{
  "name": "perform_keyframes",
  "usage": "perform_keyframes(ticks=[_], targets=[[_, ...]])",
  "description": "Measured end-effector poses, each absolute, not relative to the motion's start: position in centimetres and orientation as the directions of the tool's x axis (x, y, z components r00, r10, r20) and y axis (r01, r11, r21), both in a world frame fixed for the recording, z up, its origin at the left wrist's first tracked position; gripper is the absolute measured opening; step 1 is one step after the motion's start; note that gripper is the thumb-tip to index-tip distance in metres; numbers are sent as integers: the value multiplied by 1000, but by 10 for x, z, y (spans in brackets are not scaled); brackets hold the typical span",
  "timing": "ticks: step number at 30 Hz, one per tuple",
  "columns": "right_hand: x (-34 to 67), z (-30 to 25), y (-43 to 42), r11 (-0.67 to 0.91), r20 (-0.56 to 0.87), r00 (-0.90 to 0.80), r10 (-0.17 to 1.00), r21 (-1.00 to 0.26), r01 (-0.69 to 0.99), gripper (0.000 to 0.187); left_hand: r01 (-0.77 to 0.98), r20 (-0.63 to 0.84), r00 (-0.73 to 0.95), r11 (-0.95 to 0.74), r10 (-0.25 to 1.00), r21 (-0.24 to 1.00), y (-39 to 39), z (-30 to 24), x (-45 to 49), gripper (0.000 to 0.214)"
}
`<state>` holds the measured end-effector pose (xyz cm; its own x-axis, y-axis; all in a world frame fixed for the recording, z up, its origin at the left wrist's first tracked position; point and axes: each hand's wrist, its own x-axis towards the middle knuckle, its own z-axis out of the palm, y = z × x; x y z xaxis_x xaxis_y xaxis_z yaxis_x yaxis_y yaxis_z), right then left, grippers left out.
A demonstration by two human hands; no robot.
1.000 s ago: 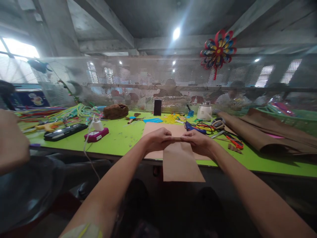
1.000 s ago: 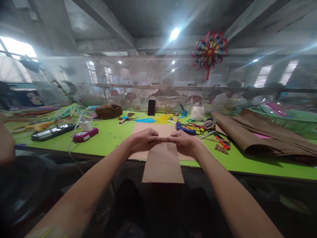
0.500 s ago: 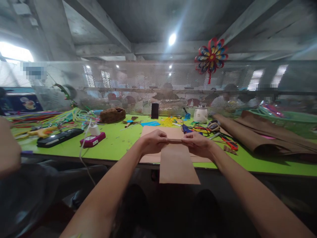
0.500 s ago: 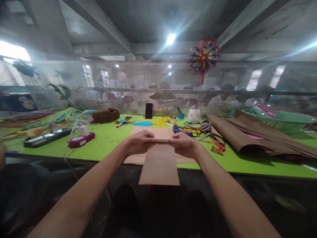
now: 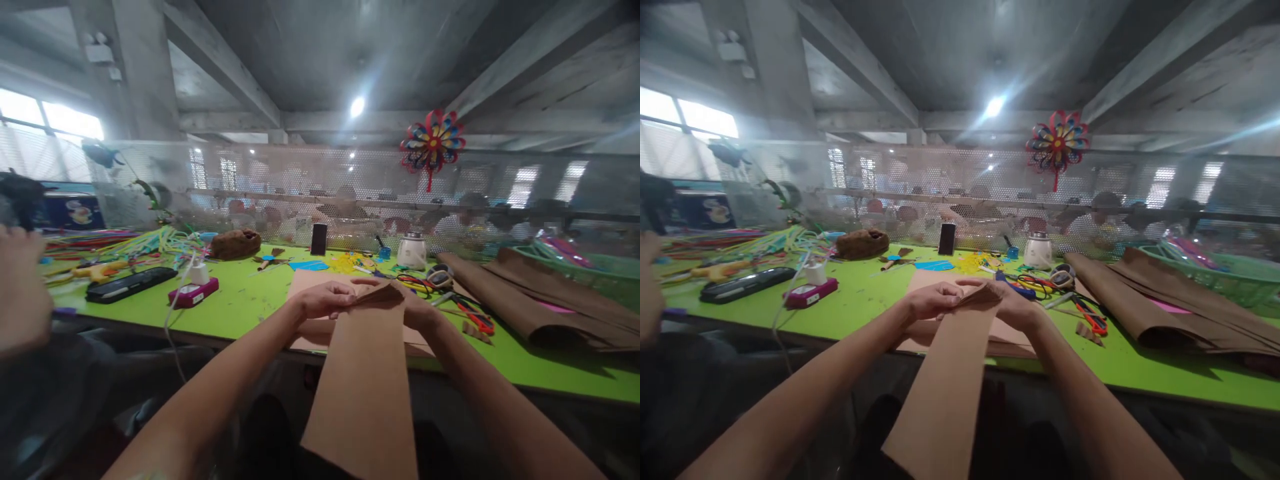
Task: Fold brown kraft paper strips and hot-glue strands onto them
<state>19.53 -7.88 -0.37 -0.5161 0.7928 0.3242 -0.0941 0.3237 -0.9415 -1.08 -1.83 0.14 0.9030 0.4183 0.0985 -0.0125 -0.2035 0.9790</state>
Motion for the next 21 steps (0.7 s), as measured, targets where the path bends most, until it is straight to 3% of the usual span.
perform_keyframes(ticks=[5, 8, 11, 15, 18, 21], targets=[[177, 17, -91, 484, 455, -599, 658, -866, -126, 24, -24, 63, 918, -103, 391, 994, -16, -8, -8, 48], [175, 18, -91, 527, 498, -543, 676, -842, -117, 17, -8, 33, 939, -75, 341, 997, -18, -10, -8, 46], [182, 19, -90, 484, 430, -491, 758, -875, -19, 21, -5, 35, 930, -83, 367, 997, -16, -8, -11, 44], [201, 21, -76, 402, 253, -543, 800, -899, 174, 26, -94, 165, 781, -149, 603, 984, -4, -5, -16, 37], [208, 13, -57, 437, 84, -615, 784, -778, 452, 31, -63, 175, 695, -182, 698, 981, 1, -9, -16, 32], [208, -3, -36, 489, 84, -604, 793, -678, 548, 30, 48, 120, 691, -211, 713, 976, -5, -17, -11, 34]])
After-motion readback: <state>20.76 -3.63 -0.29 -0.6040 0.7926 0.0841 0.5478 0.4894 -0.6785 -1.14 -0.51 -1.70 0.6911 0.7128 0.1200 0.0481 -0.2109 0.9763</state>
